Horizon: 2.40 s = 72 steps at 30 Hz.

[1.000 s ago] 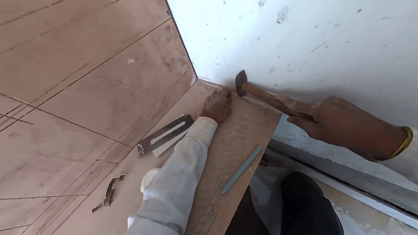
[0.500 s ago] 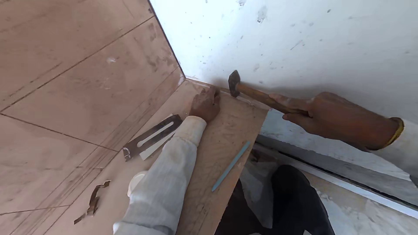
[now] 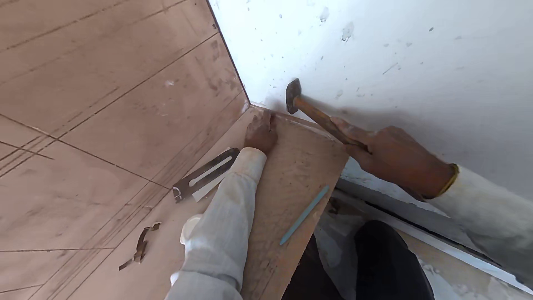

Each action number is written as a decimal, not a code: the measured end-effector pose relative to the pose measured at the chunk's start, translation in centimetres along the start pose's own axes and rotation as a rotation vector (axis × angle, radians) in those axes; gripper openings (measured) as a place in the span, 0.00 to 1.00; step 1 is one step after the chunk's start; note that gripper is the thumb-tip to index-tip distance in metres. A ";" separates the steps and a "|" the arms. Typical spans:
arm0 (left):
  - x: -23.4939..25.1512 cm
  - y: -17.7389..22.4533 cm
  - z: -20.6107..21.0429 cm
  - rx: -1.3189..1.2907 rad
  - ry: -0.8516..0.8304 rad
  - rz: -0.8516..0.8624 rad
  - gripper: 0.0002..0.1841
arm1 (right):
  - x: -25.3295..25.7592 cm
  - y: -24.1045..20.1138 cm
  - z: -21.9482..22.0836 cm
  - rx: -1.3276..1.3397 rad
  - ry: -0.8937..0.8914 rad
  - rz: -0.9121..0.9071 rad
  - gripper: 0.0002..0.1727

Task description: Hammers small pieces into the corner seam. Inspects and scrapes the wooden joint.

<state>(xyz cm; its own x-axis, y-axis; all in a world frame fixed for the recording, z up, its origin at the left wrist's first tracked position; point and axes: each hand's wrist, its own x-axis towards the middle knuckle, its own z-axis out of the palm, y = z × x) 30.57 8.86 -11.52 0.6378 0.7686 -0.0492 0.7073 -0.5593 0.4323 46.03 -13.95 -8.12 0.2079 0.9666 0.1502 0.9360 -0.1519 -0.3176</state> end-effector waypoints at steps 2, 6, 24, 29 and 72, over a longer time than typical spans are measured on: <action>0.2 -0.4 -0.2 -0.048 0.009 0.007 0.21 | 1.0 -0.6 0.1 -0.004 0.020 -0.012 0.31; 0.4 -1.0 -0.3 -0.106 0.071 0.015 0.22 | 2.0 -1.7 -0.2 -0.013 0.069 -0.005 0.31; 1.8 -2.9 -1.3 -0.090 0.041 -0.014 0.24 | 4.4 -3.3 1.4 -0.066 0.047 -0.019 0.33; 1.7 -2.9 -1.2 -0.082 0.052 -0.016 0.23 | 5.5 -3.7 0.6 -0.105 -0.250 0.111 0.33; 0.5 -2.5 -2.3 -0.374 0.307 -0.247 0.22 | 6.5 -5.0 1.5 -0.091 0.143 -0.029 0.32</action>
<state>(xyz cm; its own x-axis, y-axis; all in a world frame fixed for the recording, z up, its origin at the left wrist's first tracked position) 28.49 11.35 -10.58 0.3083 0.9499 0.0508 0.6330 -0.2447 0.7345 42.32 -6.57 -6.99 0.2125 0.9326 0.2916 0.9627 -0.1486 -0.2263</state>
